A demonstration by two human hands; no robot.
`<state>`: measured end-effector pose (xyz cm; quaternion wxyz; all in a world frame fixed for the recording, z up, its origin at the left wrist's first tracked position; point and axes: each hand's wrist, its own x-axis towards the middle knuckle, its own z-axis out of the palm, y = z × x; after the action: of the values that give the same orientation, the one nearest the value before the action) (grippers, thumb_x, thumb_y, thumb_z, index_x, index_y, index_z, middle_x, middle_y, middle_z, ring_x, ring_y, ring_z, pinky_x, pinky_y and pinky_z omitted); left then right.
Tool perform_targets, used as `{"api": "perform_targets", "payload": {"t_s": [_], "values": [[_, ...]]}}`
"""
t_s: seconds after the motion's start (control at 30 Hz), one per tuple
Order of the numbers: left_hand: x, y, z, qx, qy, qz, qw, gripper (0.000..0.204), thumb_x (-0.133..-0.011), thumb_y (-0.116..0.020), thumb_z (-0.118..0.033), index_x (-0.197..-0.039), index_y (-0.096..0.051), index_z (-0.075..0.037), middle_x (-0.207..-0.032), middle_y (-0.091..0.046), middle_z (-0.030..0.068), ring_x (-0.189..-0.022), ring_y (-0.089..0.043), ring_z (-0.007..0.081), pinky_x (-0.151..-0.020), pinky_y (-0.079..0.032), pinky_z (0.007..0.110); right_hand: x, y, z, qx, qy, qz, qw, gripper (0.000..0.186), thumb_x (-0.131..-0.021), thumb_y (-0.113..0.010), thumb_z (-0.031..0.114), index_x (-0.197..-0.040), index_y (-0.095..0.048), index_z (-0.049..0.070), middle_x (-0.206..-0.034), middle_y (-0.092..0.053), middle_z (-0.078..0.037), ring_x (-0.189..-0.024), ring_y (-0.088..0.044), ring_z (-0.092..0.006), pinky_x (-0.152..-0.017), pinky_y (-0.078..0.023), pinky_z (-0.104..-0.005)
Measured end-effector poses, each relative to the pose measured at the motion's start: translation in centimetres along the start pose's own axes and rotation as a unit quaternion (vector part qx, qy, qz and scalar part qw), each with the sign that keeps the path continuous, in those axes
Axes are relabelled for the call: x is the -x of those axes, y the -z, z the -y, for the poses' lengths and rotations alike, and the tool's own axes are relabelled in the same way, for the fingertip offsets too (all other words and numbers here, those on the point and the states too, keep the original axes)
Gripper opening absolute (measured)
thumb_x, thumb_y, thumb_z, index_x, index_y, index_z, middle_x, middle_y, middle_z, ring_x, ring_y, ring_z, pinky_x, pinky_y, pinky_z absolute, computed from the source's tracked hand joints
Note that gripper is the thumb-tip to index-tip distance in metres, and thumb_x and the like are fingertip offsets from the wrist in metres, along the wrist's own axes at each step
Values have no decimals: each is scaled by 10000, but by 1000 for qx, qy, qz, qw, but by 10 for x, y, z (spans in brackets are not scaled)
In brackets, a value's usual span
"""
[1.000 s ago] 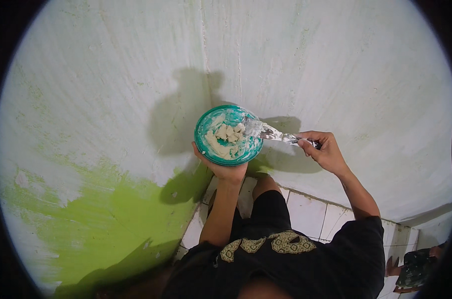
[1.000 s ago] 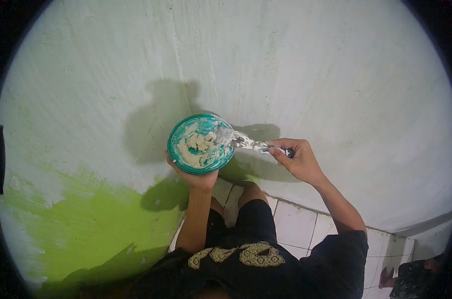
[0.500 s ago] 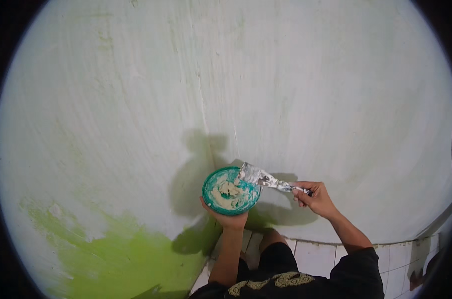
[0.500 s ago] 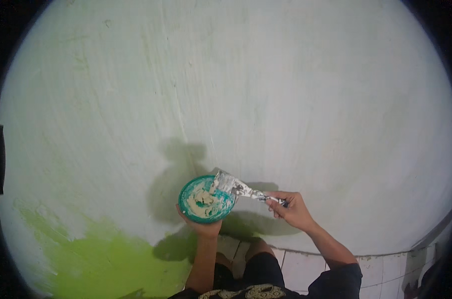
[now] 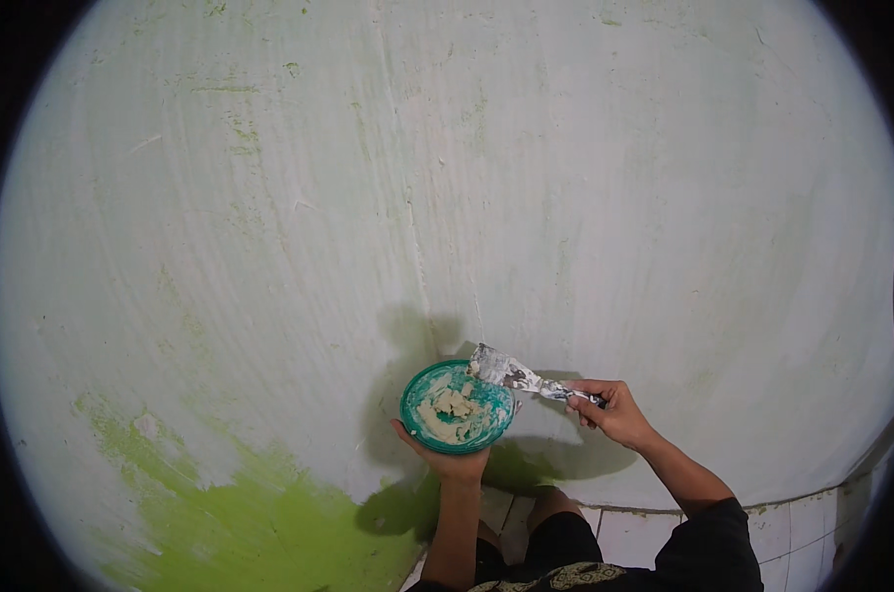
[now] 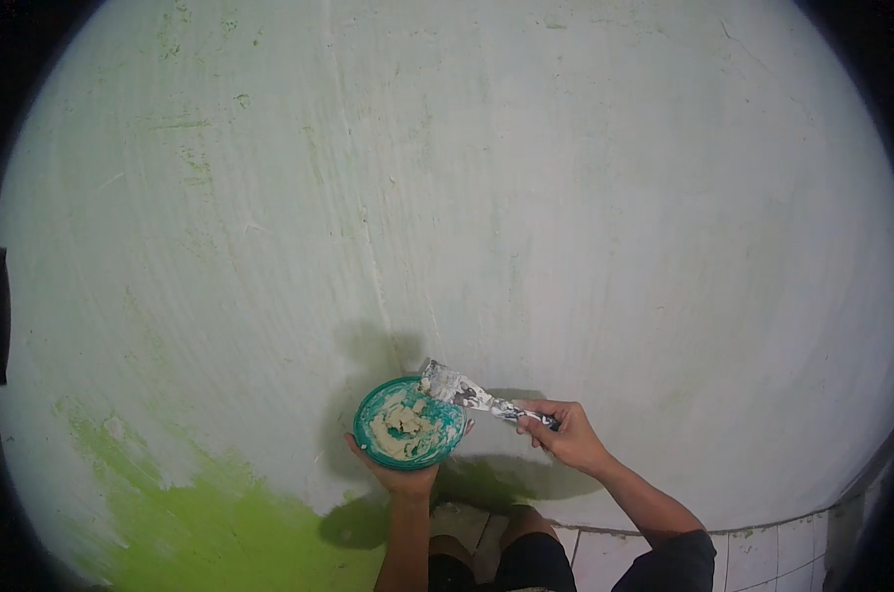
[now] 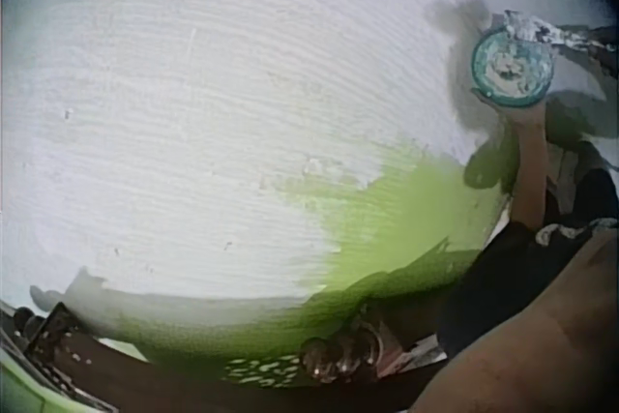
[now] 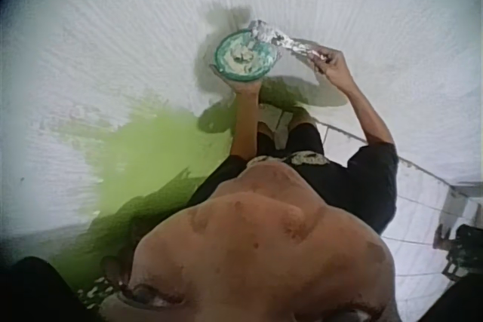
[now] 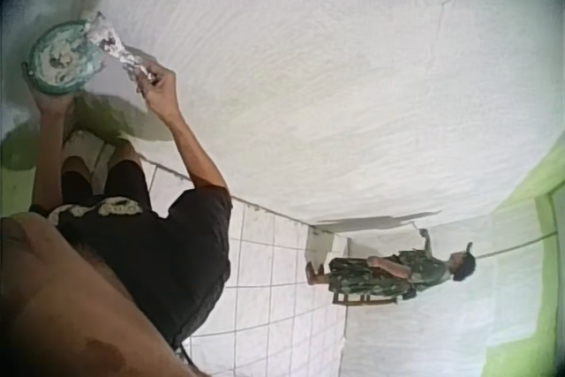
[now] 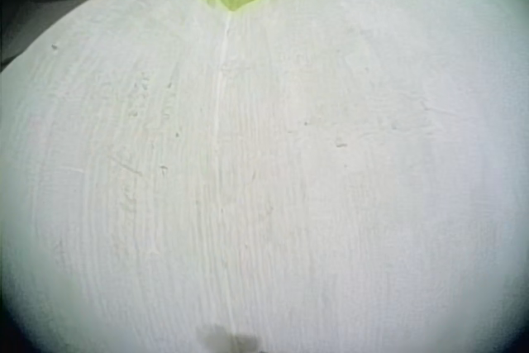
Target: The person takes wall filler from a container using a putty knife and applies and smooths the paste over the wall surface with the putty knife and by hand.
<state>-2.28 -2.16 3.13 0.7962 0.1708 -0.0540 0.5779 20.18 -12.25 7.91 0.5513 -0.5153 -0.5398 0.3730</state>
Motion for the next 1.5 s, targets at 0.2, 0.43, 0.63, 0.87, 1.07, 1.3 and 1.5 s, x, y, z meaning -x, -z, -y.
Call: {"api": "perform_targets", "payload": {"t_s": [0.2, 0.43, 0.63, 0.87, 1.07, 1.3, 1.5], "values": [[10, -12, 3, 3, -6, -20, 1000, 905, -797, -403, -785, -1434, -377, -143, -1488, -343, 120, -1341, -327, 373, -1075, -230, 652, 9, -1, 4, 28, 18, -1, 999, 313, -916, -631, 116, -1202, -631, -10, -800, -655, -9, -627, -521, -57, -579, -450, -213], [13, -3, 6, -21, 5, -16, 1000, 839, -824, -406, -745, -1409, -424, -144, -1470, -386, 99, -1328, -353, 358, -1085, -238, 617, -6, -1, -28, 133, 215, -43, 967, 284, -885, -666, 147, -1151, -673, 49, -797, -674, -60, -621, -513, -59, -571, -439, -249], [6, -16, 1, 27, 64, -2, 998, 836, -818, -409, -755, -1411, -433, -166, -1448, -429, 63, -1302, -405, 313, -1086, -282, 563, -34, 6, -2, 152, 127, 17, 980, 275, -866, -643, 140, -1110, -684, 20, -615, -534, 21, -543, -401, -54, -492, -379, -265], [7, -42, -2, -42, 56, -95, 993, 825, -825, -363, -776, -1396, -443, -186, -1427, -438, 63, -1304, -400, 308, -1083, -306, 547, -54, 6, 10, 148, 75, 100, 981, 287, -875, -631, 103, -1139, -652, -7, -787, -612, -8, -656, -446, -55, -592, -401, -246], [9, -34, -4, 97, 133, 3, 986, 876, -804, -361, -796, -1454, -356, -209, -1518, -300, 107, -1363, -289, 408, -1029, -203, 749, -54, -6, 21, 115, 80, 110, 984, 281, -884, -659, 124, -1131, -659, -10, -890, -670, -58, -705, -512, -77, -644, -446, -254], [8, -30, -2, 129, 170, 8, 977, 922, -781, -372, -816, -1467, -333, -200, -1528, -278, 135, -1369, -265, 448, -984, -133, 824, -62, -16, 45, 214, 57, 153, 963, 248, -874, -692, 180, -1082, -705, 46, -846, -656, -95, -732, -568, -133, -655, -465, -284], [4, -34, -7, 193, 192, -8, 962, 899, -805, -365, -803, -1448, -372, -174, -1505, -333, 132, -1350, -322, 419, -1058, -196, 713, -103, -25, 72, 307, 146, 82, 937, 212, -819, -723, 146, -1016, -724, 68, -936, -649, -71, -826, -573, -170, -672, -463, -286]]}}
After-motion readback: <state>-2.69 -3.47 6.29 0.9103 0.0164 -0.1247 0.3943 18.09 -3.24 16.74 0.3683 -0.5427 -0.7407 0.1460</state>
